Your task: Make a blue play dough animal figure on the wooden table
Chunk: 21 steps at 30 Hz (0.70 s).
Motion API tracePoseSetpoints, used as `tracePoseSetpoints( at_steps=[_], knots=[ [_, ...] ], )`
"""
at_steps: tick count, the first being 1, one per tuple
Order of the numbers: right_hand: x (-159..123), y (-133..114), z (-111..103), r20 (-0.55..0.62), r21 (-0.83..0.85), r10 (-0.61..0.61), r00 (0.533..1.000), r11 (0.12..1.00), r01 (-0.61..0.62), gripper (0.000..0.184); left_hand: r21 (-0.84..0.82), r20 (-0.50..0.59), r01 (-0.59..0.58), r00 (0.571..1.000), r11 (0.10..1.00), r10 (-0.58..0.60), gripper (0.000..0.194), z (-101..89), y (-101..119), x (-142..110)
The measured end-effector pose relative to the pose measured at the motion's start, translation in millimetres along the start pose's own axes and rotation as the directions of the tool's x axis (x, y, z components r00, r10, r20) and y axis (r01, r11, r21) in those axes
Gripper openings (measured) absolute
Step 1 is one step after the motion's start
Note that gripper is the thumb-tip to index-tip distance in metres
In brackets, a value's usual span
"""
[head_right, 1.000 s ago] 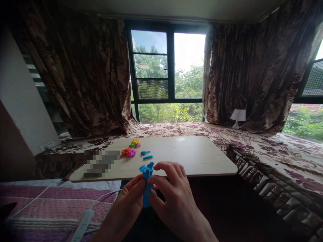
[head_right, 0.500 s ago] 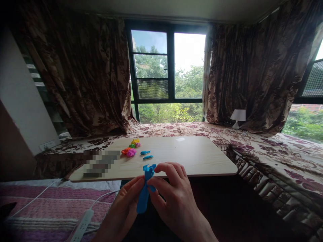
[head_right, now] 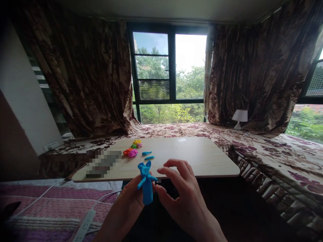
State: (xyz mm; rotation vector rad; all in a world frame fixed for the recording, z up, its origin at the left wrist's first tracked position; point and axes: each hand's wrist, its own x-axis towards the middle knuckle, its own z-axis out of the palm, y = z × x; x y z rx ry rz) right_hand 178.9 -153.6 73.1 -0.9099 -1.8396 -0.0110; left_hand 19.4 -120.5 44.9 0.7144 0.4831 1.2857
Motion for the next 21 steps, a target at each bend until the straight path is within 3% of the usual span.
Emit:
tracePoseSetpoints(
  at_steps=[6,21],
  knots=[
    [-3,1,6,0.038,0.063,0.01,0.999,0.998,-0.013,0.029,-0.02,0.036,0.016,0.999,1.0,-0.016,0.018,3.6,1,-3],
    [3,-8,11,-0.037,0.008,-0.04,0.999,0.999,0.04,0.016,-0.018,0.067,0.006,0.998,1.0,-0.005,0.018,7.4,2,-6]
  ],
)
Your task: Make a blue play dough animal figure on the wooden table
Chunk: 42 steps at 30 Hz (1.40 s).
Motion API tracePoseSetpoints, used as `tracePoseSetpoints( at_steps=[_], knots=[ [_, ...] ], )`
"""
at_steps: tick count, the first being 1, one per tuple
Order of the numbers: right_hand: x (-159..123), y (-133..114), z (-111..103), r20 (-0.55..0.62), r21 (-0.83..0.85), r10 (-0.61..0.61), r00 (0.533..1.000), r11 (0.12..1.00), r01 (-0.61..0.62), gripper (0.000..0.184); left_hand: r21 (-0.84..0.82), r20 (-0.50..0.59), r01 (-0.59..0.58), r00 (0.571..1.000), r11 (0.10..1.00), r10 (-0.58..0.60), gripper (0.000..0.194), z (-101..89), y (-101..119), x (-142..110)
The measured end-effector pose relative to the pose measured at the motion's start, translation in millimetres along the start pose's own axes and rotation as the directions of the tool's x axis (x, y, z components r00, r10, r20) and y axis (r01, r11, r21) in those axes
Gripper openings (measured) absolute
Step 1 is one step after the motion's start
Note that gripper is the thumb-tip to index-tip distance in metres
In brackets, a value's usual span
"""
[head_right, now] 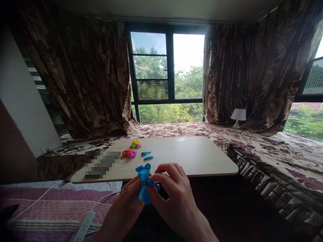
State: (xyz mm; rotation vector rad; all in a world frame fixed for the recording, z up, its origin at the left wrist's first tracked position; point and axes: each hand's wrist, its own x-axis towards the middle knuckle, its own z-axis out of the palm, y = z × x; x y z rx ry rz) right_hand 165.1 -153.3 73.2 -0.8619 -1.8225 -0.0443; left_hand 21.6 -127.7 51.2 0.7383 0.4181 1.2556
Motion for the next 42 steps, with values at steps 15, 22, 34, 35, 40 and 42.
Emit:
tracePoseSetpoints(
  at_steps=[15,22,34,35,40,42],
  knots=[
    [-2,2,-1,0.045,0.069,0.082,0.996,0.994,-0.085,0.019,0.065,0.031,-0.044,0.999,0.997,0.042,0.017,-5.0,2,-2],
    [-3,2,0,0.055,0.101,0.106,0.993,0.989,-0.111,0.02,0.13,0.018,-0.065,0.998,0.989,0.063,0.016,-4.5,1,-2],
    [-4,2,0,0.026,0.1,0.069,0.997,0.992,-0.071,0.015,0.173,-0.014,-0.074,0.997,0.982,0.078,0.021,-5.1,-2,-3],
    [-4,2,0,0.021,0.097,0.067,0.998,0.993,-0.068,0.015,0.177,-0.008,-0.077,0.997,0.981,0.079,0.02,-5.2,-3,-2],
    [-2,6,-6,0.089,0.076,0.069,0.994,0.994,-0.076,0.021,0.059,-0.048,-0.053,0.997,0.997,0.055,0.018,-3.1,-4,-1],
    [-1,6,-11,0.112,0.059,0.071,0.991,0.995,-0.078,0.031,0.0,-0.069,-0.035,0.997,0.999,0.035,0.018,-1.3,-4,0]
  ],
)
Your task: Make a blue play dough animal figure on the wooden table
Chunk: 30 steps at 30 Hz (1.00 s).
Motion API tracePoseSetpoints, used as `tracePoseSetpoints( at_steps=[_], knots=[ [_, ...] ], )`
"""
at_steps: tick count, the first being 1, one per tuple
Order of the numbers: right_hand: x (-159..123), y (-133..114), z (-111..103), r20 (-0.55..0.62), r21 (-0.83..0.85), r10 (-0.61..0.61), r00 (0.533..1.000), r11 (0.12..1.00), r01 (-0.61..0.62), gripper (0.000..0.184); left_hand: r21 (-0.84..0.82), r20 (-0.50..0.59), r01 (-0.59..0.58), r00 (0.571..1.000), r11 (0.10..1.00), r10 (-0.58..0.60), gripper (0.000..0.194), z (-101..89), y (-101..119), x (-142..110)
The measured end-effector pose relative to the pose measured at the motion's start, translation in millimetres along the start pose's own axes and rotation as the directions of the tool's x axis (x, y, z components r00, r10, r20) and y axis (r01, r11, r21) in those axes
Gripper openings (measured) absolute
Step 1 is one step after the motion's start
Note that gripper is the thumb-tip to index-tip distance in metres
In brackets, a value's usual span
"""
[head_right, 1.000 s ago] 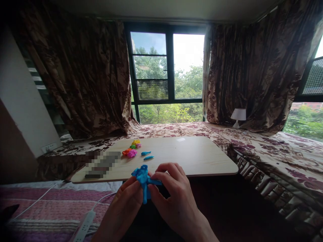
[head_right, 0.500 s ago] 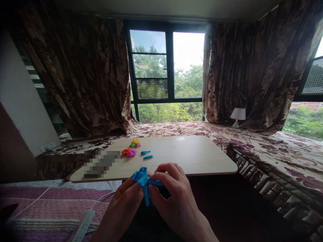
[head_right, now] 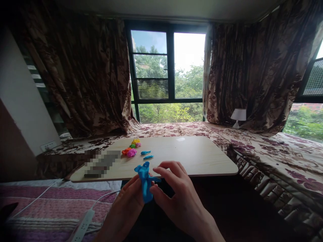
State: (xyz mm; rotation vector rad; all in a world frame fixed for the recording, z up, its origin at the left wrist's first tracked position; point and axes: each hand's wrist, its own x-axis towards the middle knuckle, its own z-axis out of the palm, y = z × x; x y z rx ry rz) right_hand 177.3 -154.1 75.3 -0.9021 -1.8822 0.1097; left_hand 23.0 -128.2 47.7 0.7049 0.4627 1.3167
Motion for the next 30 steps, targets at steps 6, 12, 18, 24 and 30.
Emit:
tracePoseSetpoints(
  at_steps=[6,12,18,24,30],
  knots=[
    [-1,-6,-1,-0.021,-0.097,-0.046,0.999,0.994,0.044,0.03,0.013,-0.014,0.029,0.999,1.0,-0.029,0.018,2.6,0,0],
    [1,-8,6,-0.053,-0.121,-0.038,0.998,0.992,0.032,0.02,0.065,-0.03,0.05,0.998,0.997,-0.049,0.026,0.1,-2,-1],
    [3,-6,6,-0.067,-0.142,-0.075,0.995,0.988,0.065,0.017,0.066,-0.02,0.043,0.999,0.997,-0.042,0.024,0.4,-5,-1],
    [0,-3,14,-0.128,-0.121,-0.085,0.988,0.99,0.069,0.016,0.036,0.041,0.035,0.999,0.999,-0.036,0.022,-1.3,-7,-2],
    [-2,-1,22,-0.173,-0.086,-0.08,0.982,0.994,0.066,0.02,-0.014,0.053,0.054,0.997,0.998,-0.053,0.019,-1.6,-3,-1]
  ],
)
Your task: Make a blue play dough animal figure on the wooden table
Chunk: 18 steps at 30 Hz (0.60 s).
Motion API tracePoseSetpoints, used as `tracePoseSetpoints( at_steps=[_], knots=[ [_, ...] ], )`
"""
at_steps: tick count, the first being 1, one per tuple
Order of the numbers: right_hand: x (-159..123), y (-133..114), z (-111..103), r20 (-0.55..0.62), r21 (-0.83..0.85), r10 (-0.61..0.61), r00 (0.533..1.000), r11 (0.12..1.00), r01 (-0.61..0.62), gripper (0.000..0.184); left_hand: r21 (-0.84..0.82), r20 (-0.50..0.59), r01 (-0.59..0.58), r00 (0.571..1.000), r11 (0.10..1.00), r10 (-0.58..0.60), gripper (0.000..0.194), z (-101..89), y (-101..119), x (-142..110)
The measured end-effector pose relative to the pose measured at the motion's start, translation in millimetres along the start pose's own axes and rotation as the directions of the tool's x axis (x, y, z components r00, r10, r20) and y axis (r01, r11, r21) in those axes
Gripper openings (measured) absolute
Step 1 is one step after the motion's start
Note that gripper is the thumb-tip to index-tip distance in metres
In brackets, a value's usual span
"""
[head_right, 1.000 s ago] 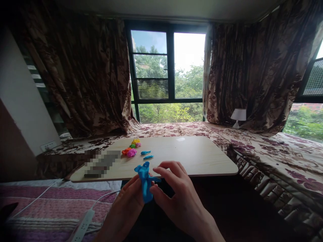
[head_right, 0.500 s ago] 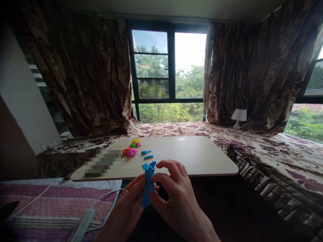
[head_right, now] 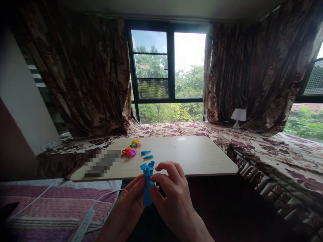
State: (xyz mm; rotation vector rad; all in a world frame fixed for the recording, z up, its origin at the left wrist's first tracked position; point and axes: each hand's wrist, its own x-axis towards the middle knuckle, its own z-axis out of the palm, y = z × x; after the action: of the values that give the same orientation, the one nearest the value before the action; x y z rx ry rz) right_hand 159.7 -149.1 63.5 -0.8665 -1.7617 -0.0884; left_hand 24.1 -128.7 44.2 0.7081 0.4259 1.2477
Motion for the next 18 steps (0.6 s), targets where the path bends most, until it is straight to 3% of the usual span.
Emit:
tracePoseSetpoints(
  at_steps=[7,14,18],
  knots=[
    [0,1,-19,0.039,0.031,0.038,0.999,0.999,-0.039,0.035,-0.104,-0.05,0.066,0.996,0.992,-0.072,0.014,-6.6,2,2],
    [0,-1,-17,0.157,0.102,0.095,0.983,0.988,-0.112,0.031,-0.068,-0.107,-0.028,0.994,0.997,0.02,0.017,-3.3,7,0],
    [0,-2,-15,0.166,0.156,0.094,0.982,0.98,-0.12,0.028,-0.085,-0.072,-0.024,0.997,0.996,0.017,0.019,-5.2,8,0]
  ],
)
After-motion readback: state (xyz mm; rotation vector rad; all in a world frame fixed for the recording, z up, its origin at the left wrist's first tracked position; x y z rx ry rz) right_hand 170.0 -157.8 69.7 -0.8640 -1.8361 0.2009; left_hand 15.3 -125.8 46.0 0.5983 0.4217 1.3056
